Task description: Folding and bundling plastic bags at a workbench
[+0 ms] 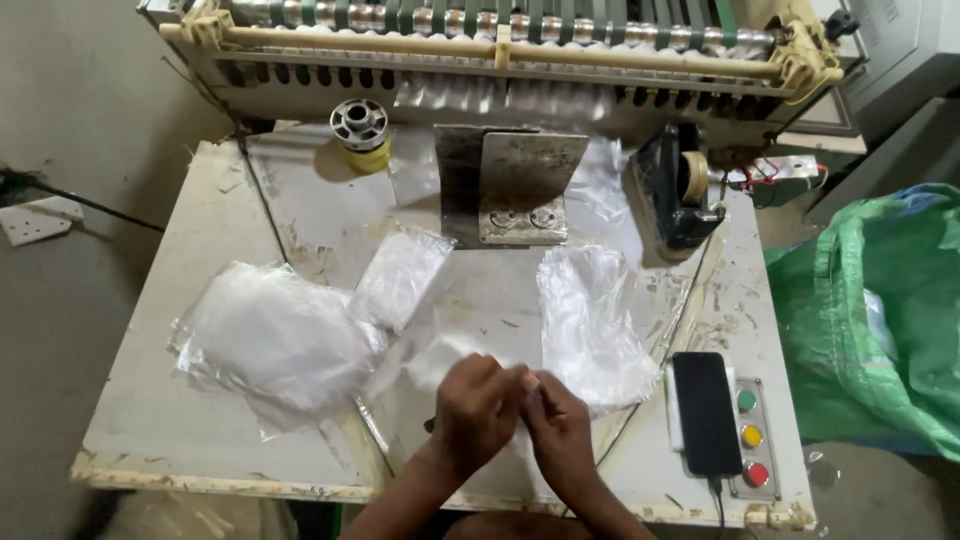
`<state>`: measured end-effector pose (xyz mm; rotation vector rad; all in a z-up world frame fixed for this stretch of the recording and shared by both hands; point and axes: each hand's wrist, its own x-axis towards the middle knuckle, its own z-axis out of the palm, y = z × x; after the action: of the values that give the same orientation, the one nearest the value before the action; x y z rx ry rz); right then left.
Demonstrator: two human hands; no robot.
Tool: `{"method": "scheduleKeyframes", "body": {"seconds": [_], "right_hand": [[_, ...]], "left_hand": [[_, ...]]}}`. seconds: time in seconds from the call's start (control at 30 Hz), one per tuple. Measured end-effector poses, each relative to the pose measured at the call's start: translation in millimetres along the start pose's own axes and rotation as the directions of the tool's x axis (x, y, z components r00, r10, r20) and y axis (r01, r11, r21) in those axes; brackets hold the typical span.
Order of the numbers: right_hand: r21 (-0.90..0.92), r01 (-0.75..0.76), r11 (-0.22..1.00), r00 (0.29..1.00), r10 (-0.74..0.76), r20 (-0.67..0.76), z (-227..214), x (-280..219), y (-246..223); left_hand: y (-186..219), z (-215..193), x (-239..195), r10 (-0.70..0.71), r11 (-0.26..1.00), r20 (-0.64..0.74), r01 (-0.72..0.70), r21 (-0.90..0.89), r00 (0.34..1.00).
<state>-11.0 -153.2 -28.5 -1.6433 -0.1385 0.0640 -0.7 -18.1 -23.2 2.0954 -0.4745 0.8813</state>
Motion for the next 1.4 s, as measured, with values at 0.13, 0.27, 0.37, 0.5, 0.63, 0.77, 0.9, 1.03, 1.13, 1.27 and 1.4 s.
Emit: {"method": "scheduleKeyframes", "body": {"seconds": [0.13,0.27,0.37,0.5,0.63,0.77,0.9,1.03,1.13,1.27,1.4], "right_hand": [[0.727,-0.432,0.534,0.811,0.582,0.055,-22.3,8.8,35.5],[0.299,-0.571,0.765,0.809,0.463,0.362,-39.0,3.4,35.1],[-0.102,-0.635,0.765,0.715,0.633,0.297,-51.5,18.0,43.1],[-0.200,-0.641,0.741,0.694,0.671,0.261,-38.2,38.4,45.9],[-0.368,-0.547,0.752,0.698,0.653,0.295,-26.4,36.1,56.8],[-0.431,-0.523,0.735,0.799,0.600,0.054,-43.0,26.4,20.2],[-0.519,0.426,0.741,0.902,-0.308,0.302,-35.1,-0.4,39.3],[-0.684,0.698,0.214,0.716,-0.212,0.665,-18.4,-28.2,88.7],[-0.712,0.686,0.151,0.727,-0.132,0.673,-16.6,-21.4,105.1],[-0.802,0.551,0.232,0.818,0.041,0.574,-21.6,-22.3,106.1],[-0.895,0.419,0.153,0.908,-0.040,0.418,-25.8,3.8,89.3]], "left_hand": [[-1.7,9.2,-33.4,0.326,0.938,0.195,-0.342,0.054,0.925],[20.8,3.4,-40.9,0.298,0.946,0.235,-0.252,-0.205,0.925],[34.5,-17.0,-32.4,0.154,0.983,0.238,-0.124,-0.139,0.959],[-0.7,-18.6,-67.7,-0.332,0.919,0.370,0.209,0.334,0.868],[-23.8,-4.2,-100.8,-0.251,0.720,0.499,-0.185,0.669,0.829],[-20.8,0.5,-107.6,-0.273,0.741,0.473,-0.131,0.659,0.838],[-23.6,0.1,-95.7,-0.330,0.857,0.457,0.060,0.511,0.826],[-17.4,0.0,-112.8,-0.310,0.805,0.489,-0.048,0.591,0.815],[-26.0,4.8,-109.6,-0.375,0.718,0.493,-0.090,0.690,0.785],[-17.3,0.3,-108.9,-0.423,0.811,0.470,0.092,0.578,0.775],[-27.2,1.5,-96.4,-0.431,0.815,0.393,0.164,0.555,0.812]]}}
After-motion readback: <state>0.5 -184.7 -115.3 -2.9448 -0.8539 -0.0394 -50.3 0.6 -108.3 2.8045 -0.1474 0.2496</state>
